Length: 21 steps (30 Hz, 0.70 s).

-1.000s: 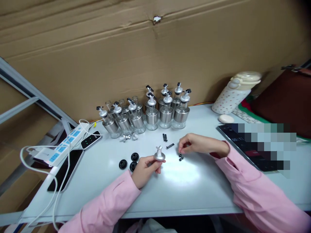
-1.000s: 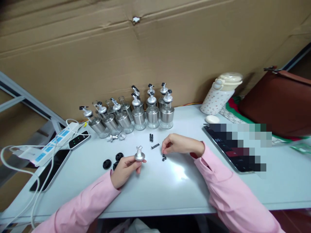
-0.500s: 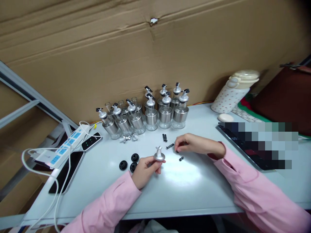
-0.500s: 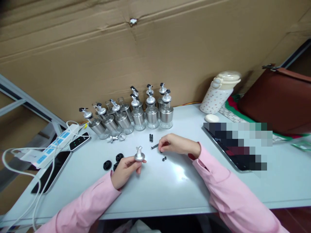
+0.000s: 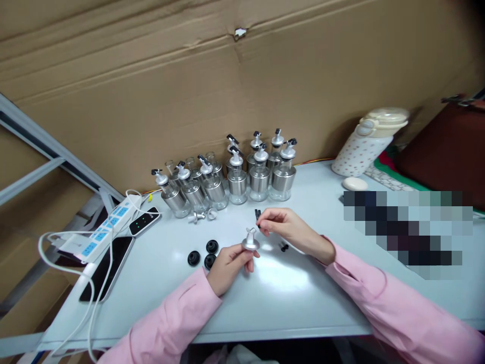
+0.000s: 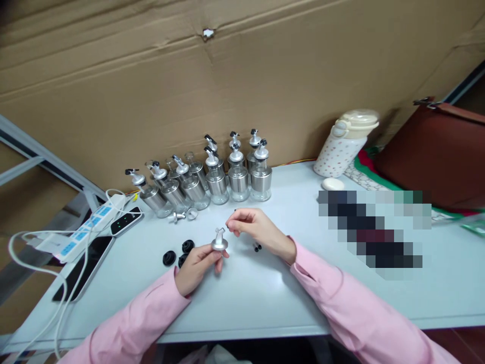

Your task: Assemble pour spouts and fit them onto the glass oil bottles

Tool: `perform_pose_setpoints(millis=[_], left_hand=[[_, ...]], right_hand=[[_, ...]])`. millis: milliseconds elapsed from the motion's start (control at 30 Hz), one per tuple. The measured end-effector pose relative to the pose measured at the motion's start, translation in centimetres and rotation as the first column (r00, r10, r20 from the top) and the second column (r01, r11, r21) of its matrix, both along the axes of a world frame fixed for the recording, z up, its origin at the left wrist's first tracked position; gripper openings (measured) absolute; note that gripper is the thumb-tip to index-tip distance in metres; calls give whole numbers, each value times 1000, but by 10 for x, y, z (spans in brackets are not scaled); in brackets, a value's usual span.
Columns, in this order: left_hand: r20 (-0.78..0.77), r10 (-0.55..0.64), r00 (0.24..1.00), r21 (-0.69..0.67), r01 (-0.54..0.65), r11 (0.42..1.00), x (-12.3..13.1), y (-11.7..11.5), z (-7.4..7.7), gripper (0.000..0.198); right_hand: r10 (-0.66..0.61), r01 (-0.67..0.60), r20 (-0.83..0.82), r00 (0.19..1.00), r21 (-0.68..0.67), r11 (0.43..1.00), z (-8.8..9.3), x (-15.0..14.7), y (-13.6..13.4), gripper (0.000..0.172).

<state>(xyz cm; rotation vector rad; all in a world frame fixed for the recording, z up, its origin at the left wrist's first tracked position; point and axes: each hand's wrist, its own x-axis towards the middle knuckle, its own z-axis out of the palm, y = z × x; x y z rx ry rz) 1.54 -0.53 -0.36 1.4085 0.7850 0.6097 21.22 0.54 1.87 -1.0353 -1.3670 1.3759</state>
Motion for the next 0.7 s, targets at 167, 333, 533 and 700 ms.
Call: perform_pose_setpoints(millis=[167, 333, 533, 700], left_hand=[[-14, -44, 999, 3, 44, 999, -2, -1, -1, 29], [-23, -61, 998, 31, 61, 998, -2, -1, -1, 27], [-75, -90, 993, 64, 95, 993, -3, -1, 0, 29], [-81, -94, 992, 72, 100, 992, -3, -1, 0, 31]], right_hand=[[6, -6, -14, 1000, -21, 1000, 3, -10, -4, 27], [23, -23, -17, 1000, -30, 999, 4, -9, -6, 29], [88, -94, -56, 994, -101, 990, 4, -8, -7, 34], [243, -272, -150, 958, -216, 938, 2, -11, -9, 50]])
